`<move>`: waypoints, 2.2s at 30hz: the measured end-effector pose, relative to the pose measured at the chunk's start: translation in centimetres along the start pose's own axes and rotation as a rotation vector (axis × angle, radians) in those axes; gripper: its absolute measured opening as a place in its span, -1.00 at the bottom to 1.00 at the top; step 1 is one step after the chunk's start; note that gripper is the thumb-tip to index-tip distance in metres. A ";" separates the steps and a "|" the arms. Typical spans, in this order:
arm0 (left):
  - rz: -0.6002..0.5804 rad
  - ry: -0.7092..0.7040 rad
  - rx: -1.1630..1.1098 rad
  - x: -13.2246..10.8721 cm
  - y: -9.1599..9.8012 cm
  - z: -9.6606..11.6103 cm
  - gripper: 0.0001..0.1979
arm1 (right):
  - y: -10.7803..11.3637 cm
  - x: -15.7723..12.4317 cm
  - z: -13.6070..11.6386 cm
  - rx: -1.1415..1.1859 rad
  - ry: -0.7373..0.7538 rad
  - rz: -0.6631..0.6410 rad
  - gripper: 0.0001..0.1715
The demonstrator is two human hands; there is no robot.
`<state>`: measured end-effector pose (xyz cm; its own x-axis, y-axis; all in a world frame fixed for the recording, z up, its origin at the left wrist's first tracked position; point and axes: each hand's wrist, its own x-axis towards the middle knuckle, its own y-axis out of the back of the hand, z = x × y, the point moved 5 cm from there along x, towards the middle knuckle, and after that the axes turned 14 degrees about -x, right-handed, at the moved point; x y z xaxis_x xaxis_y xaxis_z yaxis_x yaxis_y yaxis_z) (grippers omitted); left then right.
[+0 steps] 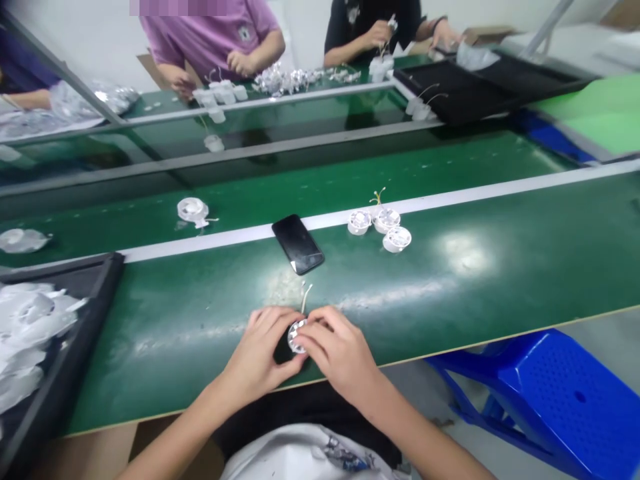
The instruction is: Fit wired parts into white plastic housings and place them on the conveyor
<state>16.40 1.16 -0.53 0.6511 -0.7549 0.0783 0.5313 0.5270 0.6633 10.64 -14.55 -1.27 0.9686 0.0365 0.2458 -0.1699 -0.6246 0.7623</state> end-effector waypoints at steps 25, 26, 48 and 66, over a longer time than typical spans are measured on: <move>-0.010 0.017 -0.107 -3.5 0.2 -0.6 -0.41 | -0.8 -1.4 -1.0 0.050 -0.076 -0.268 -0.59; -0.014 0.032 -0.118 -3.1 0.0 -0.8 -0.45 | -0.9 -1.3 -0.9 0.063 -0.092 -0.258 -0.60; 0.101 0.004 0.181 -3.2 2.4 -2.5 -0.57 | 1.7 1.7 0.1 -0.286 0.071 0.104 -0.61; 0.100 0.006 0.076 -2.1 -2.3 0.6 -0.34 | 0.9 -3.3 -0.7 -0.081 -0.081 0.075 -0.67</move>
<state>13.51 1.31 -1.73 0.7024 -0.6974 0.1425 0.4207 0.5683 0.7072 7.21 -14.71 -0.98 0.9635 -0.0733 0.2573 -0.2535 -0.5578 0.7903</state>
